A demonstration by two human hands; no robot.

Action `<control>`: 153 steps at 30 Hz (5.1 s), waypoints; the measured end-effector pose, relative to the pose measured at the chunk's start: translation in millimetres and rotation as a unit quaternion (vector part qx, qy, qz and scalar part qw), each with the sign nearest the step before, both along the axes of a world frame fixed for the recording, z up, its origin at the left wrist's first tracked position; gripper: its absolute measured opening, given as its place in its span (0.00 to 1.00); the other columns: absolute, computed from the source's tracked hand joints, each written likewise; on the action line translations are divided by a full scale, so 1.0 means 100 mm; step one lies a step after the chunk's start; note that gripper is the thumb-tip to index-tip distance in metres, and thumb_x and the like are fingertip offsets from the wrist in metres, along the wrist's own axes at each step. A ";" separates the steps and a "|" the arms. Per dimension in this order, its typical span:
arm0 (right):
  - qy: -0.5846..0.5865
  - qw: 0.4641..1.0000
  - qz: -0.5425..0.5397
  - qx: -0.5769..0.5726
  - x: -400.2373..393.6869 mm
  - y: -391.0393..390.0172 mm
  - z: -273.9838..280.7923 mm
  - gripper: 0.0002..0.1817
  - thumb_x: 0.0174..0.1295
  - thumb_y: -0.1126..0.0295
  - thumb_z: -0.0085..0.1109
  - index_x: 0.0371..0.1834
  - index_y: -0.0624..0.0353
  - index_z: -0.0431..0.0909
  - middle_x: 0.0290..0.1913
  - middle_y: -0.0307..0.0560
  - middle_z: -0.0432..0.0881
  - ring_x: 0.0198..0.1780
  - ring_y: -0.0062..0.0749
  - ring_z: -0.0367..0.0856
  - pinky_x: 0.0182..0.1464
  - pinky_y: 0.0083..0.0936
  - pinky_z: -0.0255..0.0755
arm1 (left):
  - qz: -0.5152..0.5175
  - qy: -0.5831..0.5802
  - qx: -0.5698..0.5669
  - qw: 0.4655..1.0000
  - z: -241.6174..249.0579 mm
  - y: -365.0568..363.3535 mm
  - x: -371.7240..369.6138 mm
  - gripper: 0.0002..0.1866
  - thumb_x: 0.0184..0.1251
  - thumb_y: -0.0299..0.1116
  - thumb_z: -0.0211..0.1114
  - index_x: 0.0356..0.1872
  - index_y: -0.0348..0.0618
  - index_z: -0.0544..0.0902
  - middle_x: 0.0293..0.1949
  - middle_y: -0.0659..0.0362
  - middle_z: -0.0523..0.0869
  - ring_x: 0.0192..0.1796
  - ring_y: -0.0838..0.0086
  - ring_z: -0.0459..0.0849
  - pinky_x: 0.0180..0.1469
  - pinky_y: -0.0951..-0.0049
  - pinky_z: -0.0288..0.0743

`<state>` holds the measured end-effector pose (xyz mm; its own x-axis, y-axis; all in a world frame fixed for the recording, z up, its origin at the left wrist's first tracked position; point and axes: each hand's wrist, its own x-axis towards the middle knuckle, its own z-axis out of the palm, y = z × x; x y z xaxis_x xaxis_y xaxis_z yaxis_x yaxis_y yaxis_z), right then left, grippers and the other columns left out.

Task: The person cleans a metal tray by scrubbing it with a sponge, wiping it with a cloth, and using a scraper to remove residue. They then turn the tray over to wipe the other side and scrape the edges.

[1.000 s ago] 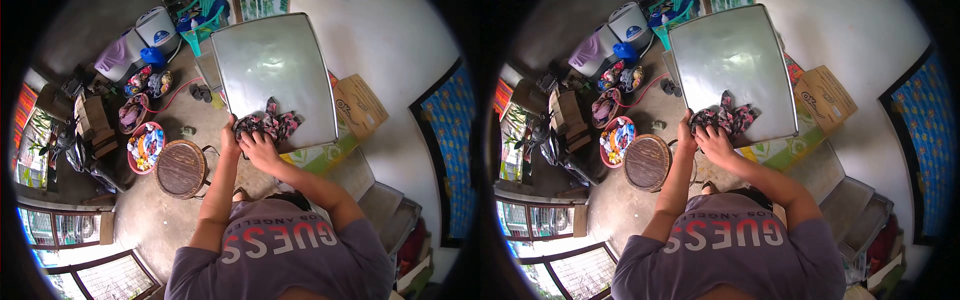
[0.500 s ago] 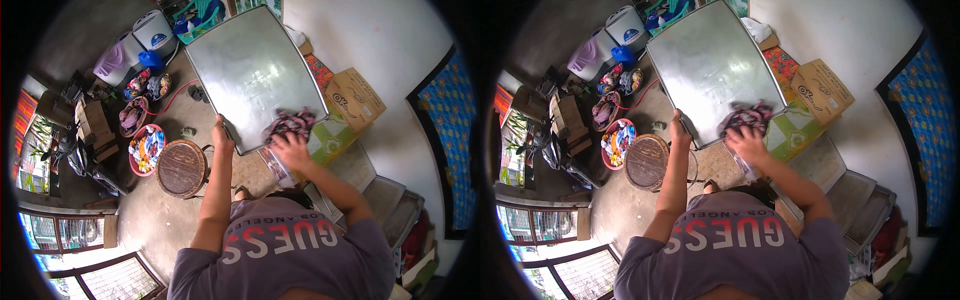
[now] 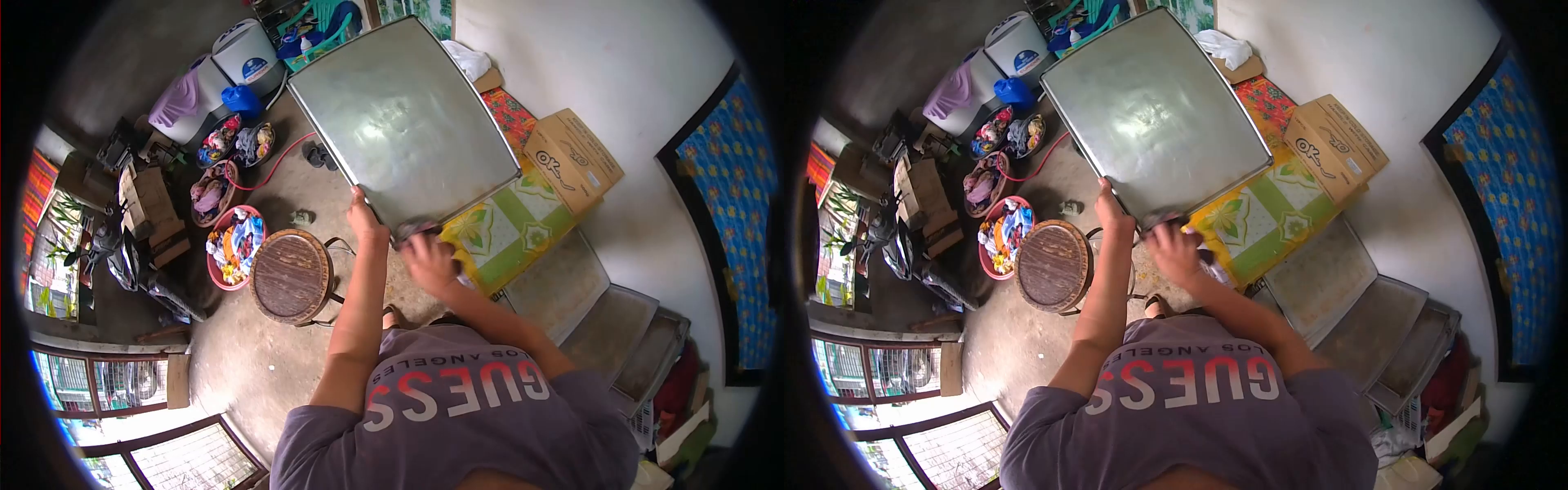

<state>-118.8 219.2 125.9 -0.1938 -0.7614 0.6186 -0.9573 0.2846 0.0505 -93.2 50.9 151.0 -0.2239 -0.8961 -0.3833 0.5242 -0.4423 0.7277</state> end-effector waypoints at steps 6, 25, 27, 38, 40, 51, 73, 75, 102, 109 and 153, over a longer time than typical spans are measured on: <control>-0.044 0.997 0.029 -0.057 -0.47 0.21 0.06 0.05 0.52 0.63 0.63 0.33 0.40 0.82 0.43 0.33 0.74 0.41 0.35 0.76 0.32 0.31 0.74 | 0.026 0.011 0.008 1.000 -0.08 -0.01 0.03 0.23 0.75 0.47 0.56 0.50 0.31 0.77 0.43 0.52 0.81 0.43 0.66 0.80 0.46 0.63 0.76; -0.351 0.913 0.204 0.046 -0.09 0.17 -0.12 0.14 0.45 0.70 0.65 0.39 0.49 0.85 0.46 0.41 0.79 0.49 0.42 0.79 0.48 0.36 0.77 | 0.059 -0.021 -0.045 0.997 0.11 0.01 -0.01 0.21 0.75 0.45 0.58 0.46 0.31 0.80 0.38 0.55 0.81 0.37 0.69 0.79 0.41 0.65 0.76; -0.398 0.907 0.134 0.035 -0.41 0.36 -0.15 0.11 0.48 0.73 0.62 0.37 0.51 0.84 0.46 0.42 0.80 0.48 0.44 0.80 0.47 0.37 0.77 | 0.056 -0.022 -0.069 0.996 0.05 -0.11 0.14 0.19 0.74 0.45 0.58 0.43 0.34 0.80 0.36 0.57 0.81 0.36 0.70 0.79 0.40 0.66 0.76; -0.350 0.914 -0.071 -0.190 -1.43 0.21 -0.04 0.20 0.50 0.74 0.64 0.49 0.50 0.77 0.51 0.50 0.76 0.52 0.53 0.76 0.51 0.41 0.73 | 0.106 -0.046 -0.083 0.990 -0.10 -0.41 0.61 0.20 0.75 0.46 0.56 0.44 0.34 0.80 0.42 0.53 0.83 0.42 0.65 0.82 0.45 0.64 0.78; -0.318 0.936 -0.093 -0.119 -1.32 -0.03 -0.01 0.20 0.50 0.74 0.64 0.49 0.49 0.76 0.51 0.49 0.75 0.51 0.53 0.76 0.51 0.44 0.73 | 0.101 -0.035 -0.045 0.993 -0.12 -0.41 0.57 0.21 0.75 0.47 0.56 0.48 0.34 0.79 0.45 0.52 0.82 0.44 0.63 0.81 0.46 0.62 0.78; -0.393 0.853 0.310 0.147 0.17 -0.58 -0.16 0.12 0.49 0.68 0.66 0.38 0.51 0.81 0.41 0.43 0.79 0.46 0.43 0.80 0.45 0.38 0.76 | 0.091 -0.019 -0.126 0.988 0.14 -0.49 0.34 0.21 0.76 0.45 0.54 0.50 0.33 0.80 0.44 0.56 0.83 0.44 0.68 0.81 0.50 0.66 0.76; -0.676 0.619 0.130 -0.378 -1.96 0.09 0.75 0.11 0.69 0.64 0.60 0.43 0.62 0.81 0.39 0.33 0.81 0.37 0.15 0.73 0.43 0.20 0.70 | -0.298 -0.086 -0.025 0.950 -0.54 -0.47 -0.24 0.56 0.57 0.82 0.36 0.79 0.54 0.40 0.79 0.48 0.40 0.79 0.48 0.41 0.69 0.26 0.33; -0.676 0.676 0.081 -0.282 -2.06 0.17 0.61 0.11 0.70 0.64 0.59 0.41 0.62 0.82 0.38 0.33 0.81 0.38 0.13 0.73 0.43 0.19 0.69 | -0.267 -0.146 -0.028 0.952 -0.82 -0.62 -0.12 0.56 0.58 0.82 0.38 0.79 0.55 0.39 0.79 0.49 0.39 0.79 0.49 0.40 0.68 0.25 0.32; -0.664 0.730 0.114 -0.116 -1.91 0.29 0.38 0.10 0.66 0.68 0.63 0.43 0.64 0.82 0.42 0.33 0.81 0.44 0.19 0.74 0.48 0.22 0.69 | -0.130 -0.143 -0.247 0.950 -0.22 -2.35 -0.22 0.45 0.68 0.67 0.52 0.71 0.37 0.61 0.68 0.52 0.68 0.68 0.64 0.67 0.73 0.65 0.48; -0.641 0.750 0.106 -0.123 -1.78 0.03 0.70 0.09 0.67 0.68 0.62 0.42 0.64 0.82 0.41 0.33 0.81 0.43 0.18 0.74 0.48 0.21 0.69 | -0.012 -0.217 -0.303 0.928 0.09 -2.53 -0.34 0.49 0.62 0.67 0.62 0.68 0.34 0.60 0.62 0.50 0.69 0.63 0.66 0.69 0.68 0.66 0.58; -0.514 0.653 0.018 -0.556 -1.61 -0.12 0.45 0.29 0.56 0.77 0.65 0.62 0.64 0.68 0.57 0.49 0.72 0.58 0.35 0.73 0.63 0.31 0.65 | 0.042 -0.465 -0.767 0.439 1.05 -1.49 0.15 0.15 0.56 0.45 0.73 0.22 0.45 0.83 0.25 0.58 0.85 0.31 0.64 0.81 0.36 0.67 0.72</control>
